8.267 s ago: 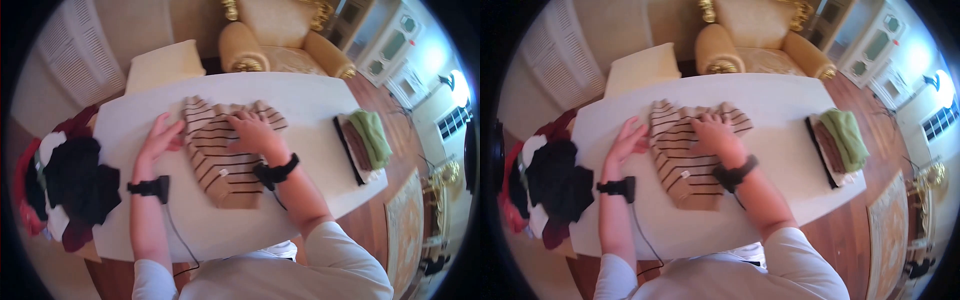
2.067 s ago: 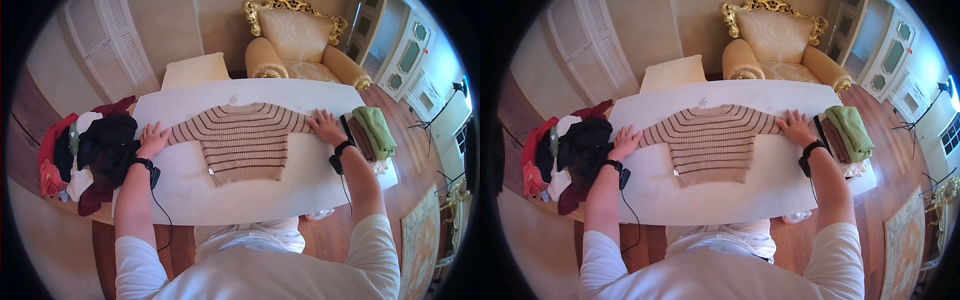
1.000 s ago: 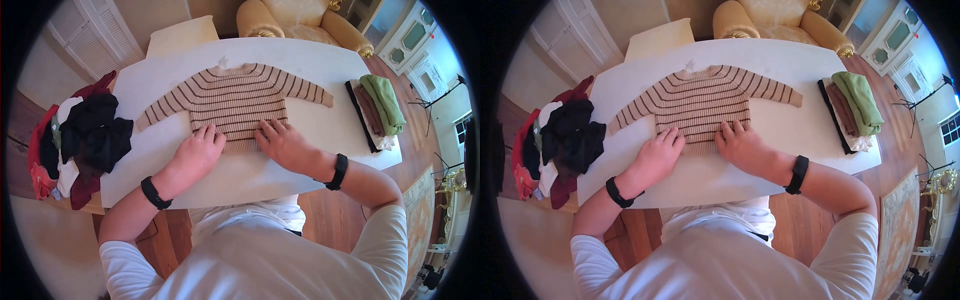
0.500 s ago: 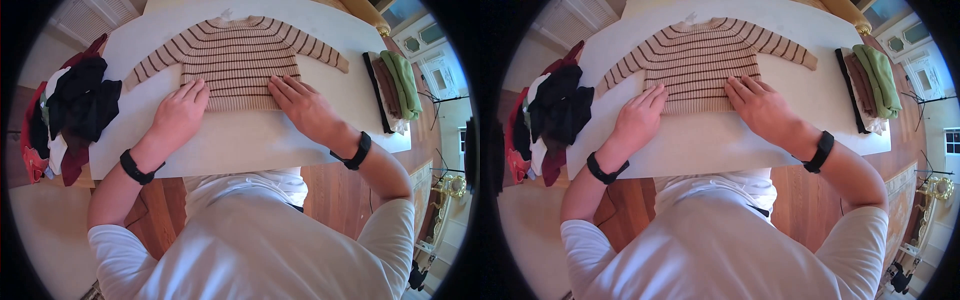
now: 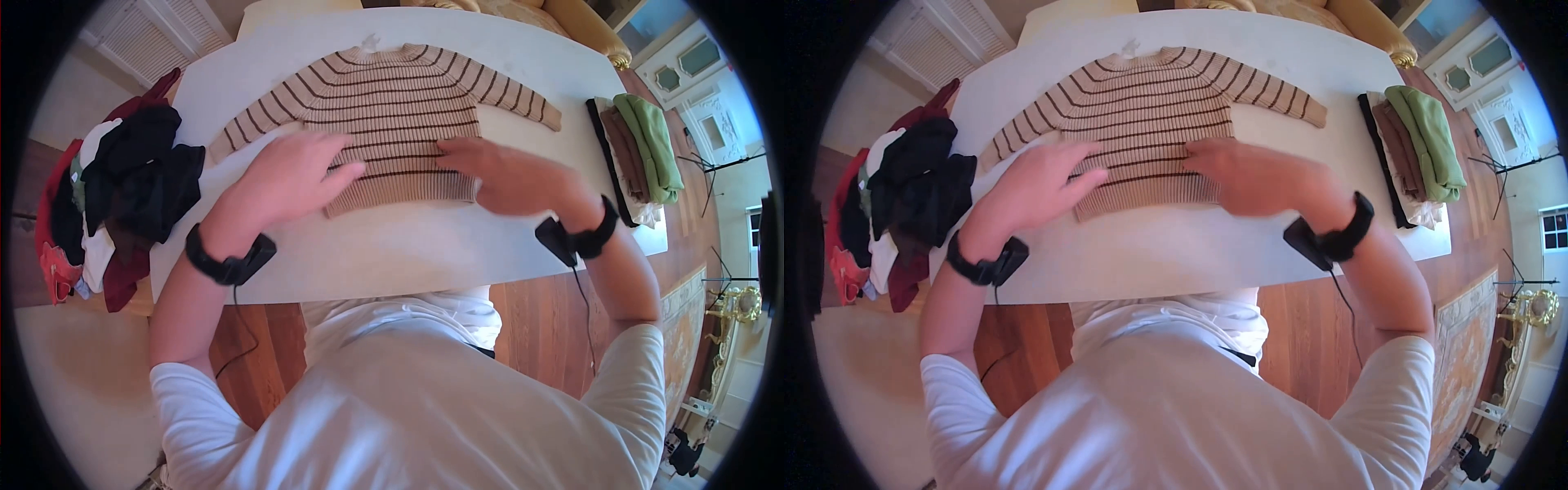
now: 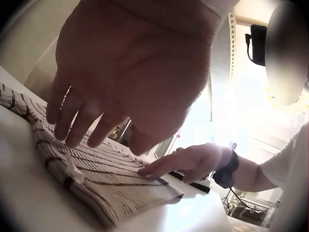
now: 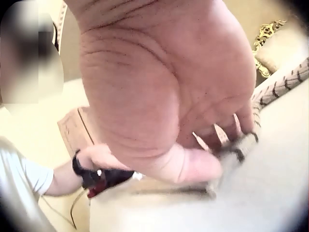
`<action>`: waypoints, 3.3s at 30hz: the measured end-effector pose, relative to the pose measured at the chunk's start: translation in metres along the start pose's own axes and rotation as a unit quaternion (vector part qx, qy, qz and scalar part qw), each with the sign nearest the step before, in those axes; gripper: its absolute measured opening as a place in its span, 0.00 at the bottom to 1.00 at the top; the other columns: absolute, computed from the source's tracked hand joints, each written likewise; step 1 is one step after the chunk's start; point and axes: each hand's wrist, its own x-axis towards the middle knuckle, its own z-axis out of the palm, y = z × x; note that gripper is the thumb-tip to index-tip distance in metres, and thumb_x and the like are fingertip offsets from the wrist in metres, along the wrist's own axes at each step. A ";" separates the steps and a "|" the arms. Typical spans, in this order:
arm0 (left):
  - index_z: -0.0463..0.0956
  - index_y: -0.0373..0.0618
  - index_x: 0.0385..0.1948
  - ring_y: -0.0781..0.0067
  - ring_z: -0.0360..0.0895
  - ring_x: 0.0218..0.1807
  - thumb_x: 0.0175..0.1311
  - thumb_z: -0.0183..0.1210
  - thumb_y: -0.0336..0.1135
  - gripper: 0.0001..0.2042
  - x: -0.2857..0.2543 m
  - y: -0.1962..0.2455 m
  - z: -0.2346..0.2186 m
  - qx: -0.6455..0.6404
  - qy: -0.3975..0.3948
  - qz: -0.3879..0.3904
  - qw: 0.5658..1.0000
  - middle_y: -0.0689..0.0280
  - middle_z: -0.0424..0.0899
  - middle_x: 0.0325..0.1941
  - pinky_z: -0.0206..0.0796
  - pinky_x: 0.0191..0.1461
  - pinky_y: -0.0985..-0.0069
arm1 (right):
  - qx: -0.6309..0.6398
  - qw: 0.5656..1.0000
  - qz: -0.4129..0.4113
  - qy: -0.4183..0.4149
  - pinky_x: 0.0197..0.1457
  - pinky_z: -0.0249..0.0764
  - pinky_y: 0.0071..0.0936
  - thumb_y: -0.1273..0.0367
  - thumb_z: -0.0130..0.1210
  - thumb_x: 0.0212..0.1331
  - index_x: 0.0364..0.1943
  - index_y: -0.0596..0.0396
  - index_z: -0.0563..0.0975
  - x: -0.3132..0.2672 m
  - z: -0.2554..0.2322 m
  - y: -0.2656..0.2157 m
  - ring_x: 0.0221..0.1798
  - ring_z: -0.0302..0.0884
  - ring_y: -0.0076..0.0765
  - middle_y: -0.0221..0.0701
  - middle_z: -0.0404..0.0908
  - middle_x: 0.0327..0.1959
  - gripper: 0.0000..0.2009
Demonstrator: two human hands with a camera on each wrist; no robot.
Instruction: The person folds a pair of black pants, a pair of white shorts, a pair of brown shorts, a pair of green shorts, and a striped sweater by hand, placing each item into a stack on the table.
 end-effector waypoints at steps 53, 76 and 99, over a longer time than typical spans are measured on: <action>0.77 0.40 0.43 0.79 0.81 0.51 0.64 0.68 0.28 0.11 0.017 -0.096 -0.011 -0.391 0.282 0.137 0.865 0.63 0.87 0.49 0.75 0.59 0.72 | 0.287 0.920 0.050 0.262 0.45 0.80 0.28 0.68 0.72 0.55 0.42 0.57 0.82 0.025 -0.045 0.046 0.38 0.85 0.28 0.32 0.88 0.36 0.13; 0.76 0.42 0.64 0.48 0.60 0.79 0.65 0.70 0.50 0.30 0.051 -0.084 0.030 -0.055 0.276 0.065 0.957 0.50 0.71 0.73 0.56 0.80 0.58 | -0.006 0.977 0.091 0.193 0.85 0.51 0.52 0.51 0.68 0.61 0.73 0.49 0.71 0.067 0.005 0.046 0.85 0.49 0.61 0.44 0.62 0.80 0.38; 0.79 0.42 0.40 0.54 0.82 0.48 0.60 0.71 0.42 0.16 0.050 -0.027 0.028 -0.139 0.208 0.099 0.963 0.58 0.84 0.45 0.75 0.55 0.60 | 0.116 0.980 0.007 0.161 0.49 0.82 0.44 0.70 0.61 0.53 0.43 0.55 0.83 0.077 0.001 0.014 0.44 0.84 0.53 0.40 0.82 0.43 0.13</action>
